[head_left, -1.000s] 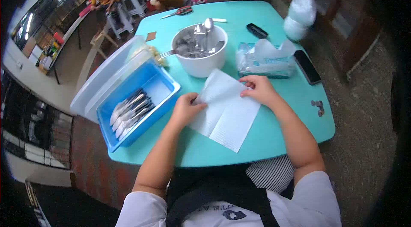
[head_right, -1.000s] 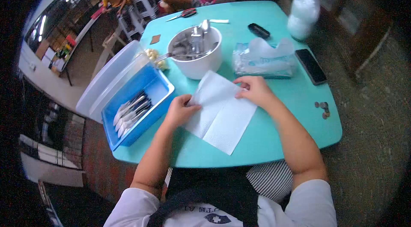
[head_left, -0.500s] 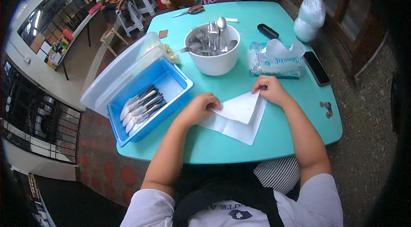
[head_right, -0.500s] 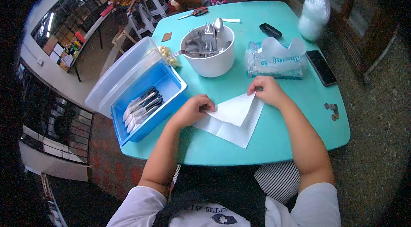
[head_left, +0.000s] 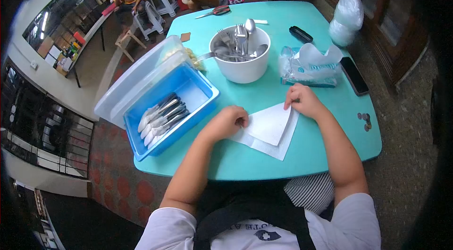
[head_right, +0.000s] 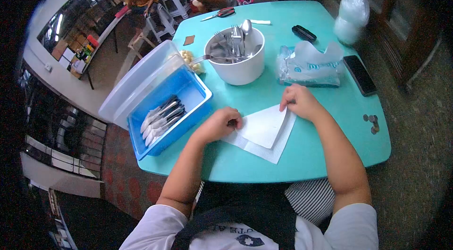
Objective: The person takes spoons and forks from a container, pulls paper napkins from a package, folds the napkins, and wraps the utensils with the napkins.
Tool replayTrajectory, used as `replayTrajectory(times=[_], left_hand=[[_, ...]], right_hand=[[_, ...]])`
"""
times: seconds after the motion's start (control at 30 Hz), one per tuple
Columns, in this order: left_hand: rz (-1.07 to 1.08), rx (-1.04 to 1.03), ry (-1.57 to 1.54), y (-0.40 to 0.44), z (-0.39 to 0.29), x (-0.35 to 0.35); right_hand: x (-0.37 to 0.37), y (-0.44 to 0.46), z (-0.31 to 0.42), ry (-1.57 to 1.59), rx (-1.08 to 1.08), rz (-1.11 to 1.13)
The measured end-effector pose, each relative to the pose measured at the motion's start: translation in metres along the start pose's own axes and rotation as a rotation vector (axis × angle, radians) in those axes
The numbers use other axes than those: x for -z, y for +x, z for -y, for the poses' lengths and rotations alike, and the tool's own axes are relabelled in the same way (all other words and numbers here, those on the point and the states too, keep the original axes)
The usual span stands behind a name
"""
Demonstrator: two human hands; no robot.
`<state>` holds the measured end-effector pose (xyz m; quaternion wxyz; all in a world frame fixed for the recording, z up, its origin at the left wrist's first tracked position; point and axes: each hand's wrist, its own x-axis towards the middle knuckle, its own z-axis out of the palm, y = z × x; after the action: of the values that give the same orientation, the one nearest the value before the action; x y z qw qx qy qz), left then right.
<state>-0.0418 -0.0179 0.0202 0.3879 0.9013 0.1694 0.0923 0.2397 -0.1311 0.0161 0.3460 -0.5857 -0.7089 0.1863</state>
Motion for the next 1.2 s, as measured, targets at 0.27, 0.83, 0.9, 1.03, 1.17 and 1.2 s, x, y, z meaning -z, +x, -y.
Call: replayTrajectory(times=[0.27,0.83,0.9,1.03,1.17,1.2], left_hand=[[0.001,-0.065,0.074,0.001,0.007,-0.002],[-0.059,-0.035,-0.066,-0.003,-0.011,-0.001],[-0.056,-0.029,0.025,-0.004,-0.016,-0.002],[-0.075,-0.071,0.166,-0.003,-0.015,-0.008],[-0.065,-0.049,0.274,-0.003,-0.022,-0.012],[-0.081,-0.075,0.313,-0.003,-0.021,-0.015]], right_hand=[[-0.003,-0.001,0.001,-0.025,0.009,-0.017],[-0.004,0.003,-0.001,0.017,-0.068,0.024],[-0.001,0.001,-0.002,0.05,-0.079,0.006],[-0.001,0.0,-0.001,0.051,-0.123,-0.011],[-0.005,-0.001,0.006,-0.045,-0.134,-0.059],[-0.005,-0.001,0.007,-0.037,-0.133,-0.057]])
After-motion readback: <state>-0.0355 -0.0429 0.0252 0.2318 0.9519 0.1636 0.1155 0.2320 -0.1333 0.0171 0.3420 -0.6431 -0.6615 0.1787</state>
